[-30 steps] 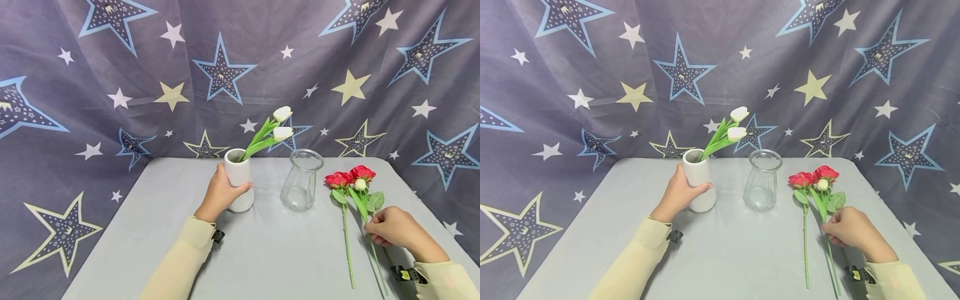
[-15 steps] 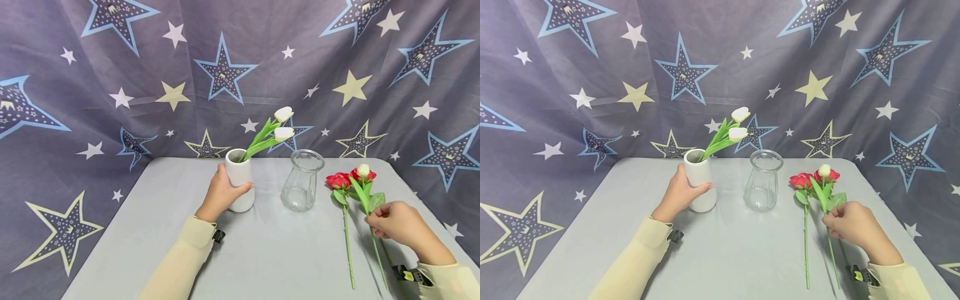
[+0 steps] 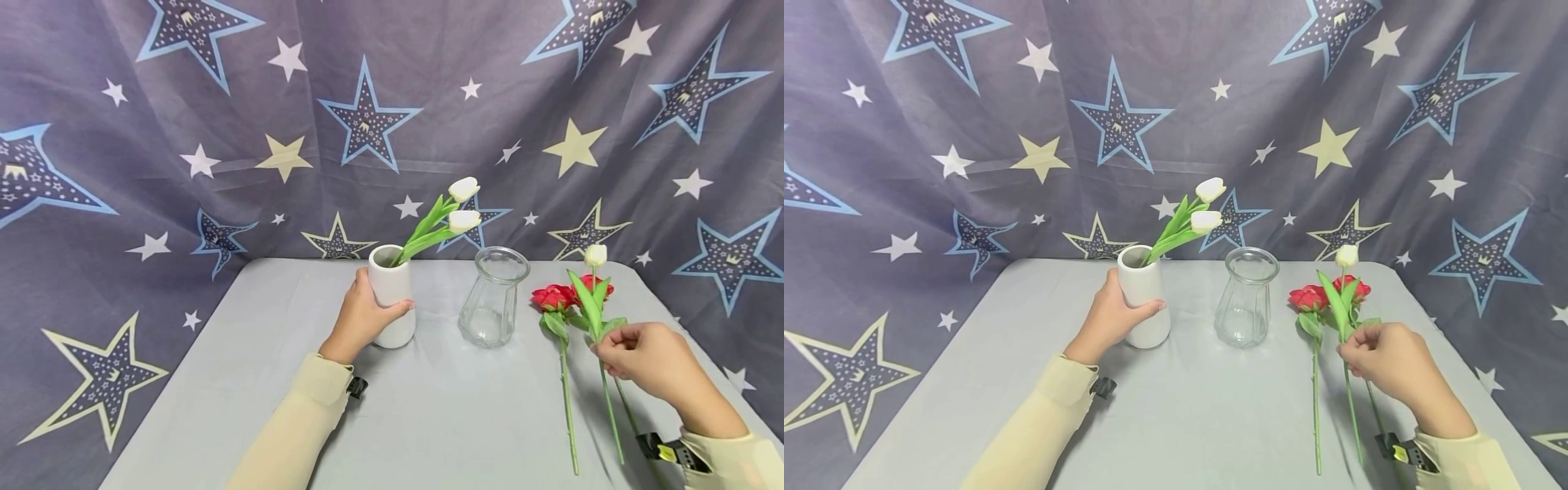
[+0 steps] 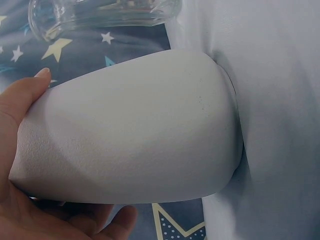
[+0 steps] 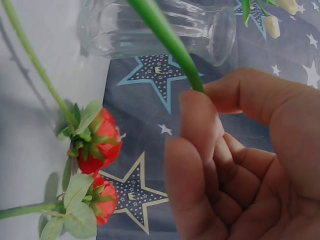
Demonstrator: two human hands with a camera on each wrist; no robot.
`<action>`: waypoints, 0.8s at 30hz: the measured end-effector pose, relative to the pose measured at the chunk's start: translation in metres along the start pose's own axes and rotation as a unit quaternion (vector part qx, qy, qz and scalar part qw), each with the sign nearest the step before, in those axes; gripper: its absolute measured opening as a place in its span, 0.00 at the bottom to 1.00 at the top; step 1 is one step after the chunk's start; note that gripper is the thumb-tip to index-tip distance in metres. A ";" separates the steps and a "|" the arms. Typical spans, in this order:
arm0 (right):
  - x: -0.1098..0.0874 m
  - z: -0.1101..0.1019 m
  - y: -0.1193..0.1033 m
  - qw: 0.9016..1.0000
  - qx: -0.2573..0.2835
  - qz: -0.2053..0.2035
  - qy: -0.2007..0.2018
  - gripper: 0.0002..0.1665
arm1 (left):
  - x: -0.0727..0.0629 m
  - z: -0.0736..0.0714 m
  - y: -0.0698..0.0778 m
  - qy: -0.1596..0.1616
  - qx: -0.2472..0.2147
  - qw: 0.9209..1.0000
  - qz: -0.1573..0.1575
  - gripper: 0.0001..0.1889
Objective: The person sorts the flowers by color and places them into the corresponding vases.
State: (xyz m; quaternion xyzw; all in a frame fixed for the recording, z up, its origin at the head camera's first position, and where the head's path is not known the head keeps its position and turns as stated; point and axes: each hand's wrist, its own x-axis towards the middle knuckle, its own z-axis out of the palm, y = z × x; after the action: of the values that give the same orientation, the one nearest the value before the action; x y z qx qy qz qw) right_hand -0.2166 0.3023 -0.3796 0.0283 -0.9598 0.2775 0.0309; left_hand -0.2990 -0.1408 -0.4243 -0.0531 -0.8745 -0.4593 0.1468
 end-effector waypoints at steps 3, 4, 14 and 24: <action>0.000 -0.001 -0.004 0.999 0.015 -0.012 0.029 0.14 | 0.001 0.001 -0.002 0.003 0.003 1.000 0.001 0.49; 0.000 -0.001 -0.005 0.999 0.018 -0.016 0.039 0.14 | 0.001 0.001 -0.002 0.004 0.004 1.000 0.000 0.49; -0.001 -0.001 -0.011 0.994 0.015 -0.019 0.110 0.12 | 0.003 0.003 -0.004 -0.001 0.006 1.000 -0.002 0.49; -0.005 -0.002 -0.027 0.989 0.011 -0.041 0.141 0.13 | 0.002 0.001 -0.003 -0.001 0.004 1.000 -0.003 0.49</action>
State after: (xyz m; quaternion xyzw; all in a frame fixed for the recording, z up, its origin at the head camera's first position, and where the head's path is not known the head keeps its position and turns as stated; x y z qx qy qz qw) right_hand -0.2094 0.2806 -0.3639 0.0289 -0.9406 0.2880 0.1773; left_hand -0.3020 -0.1415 -0.4267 -0.0506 -0.8766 -0.4562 0.1446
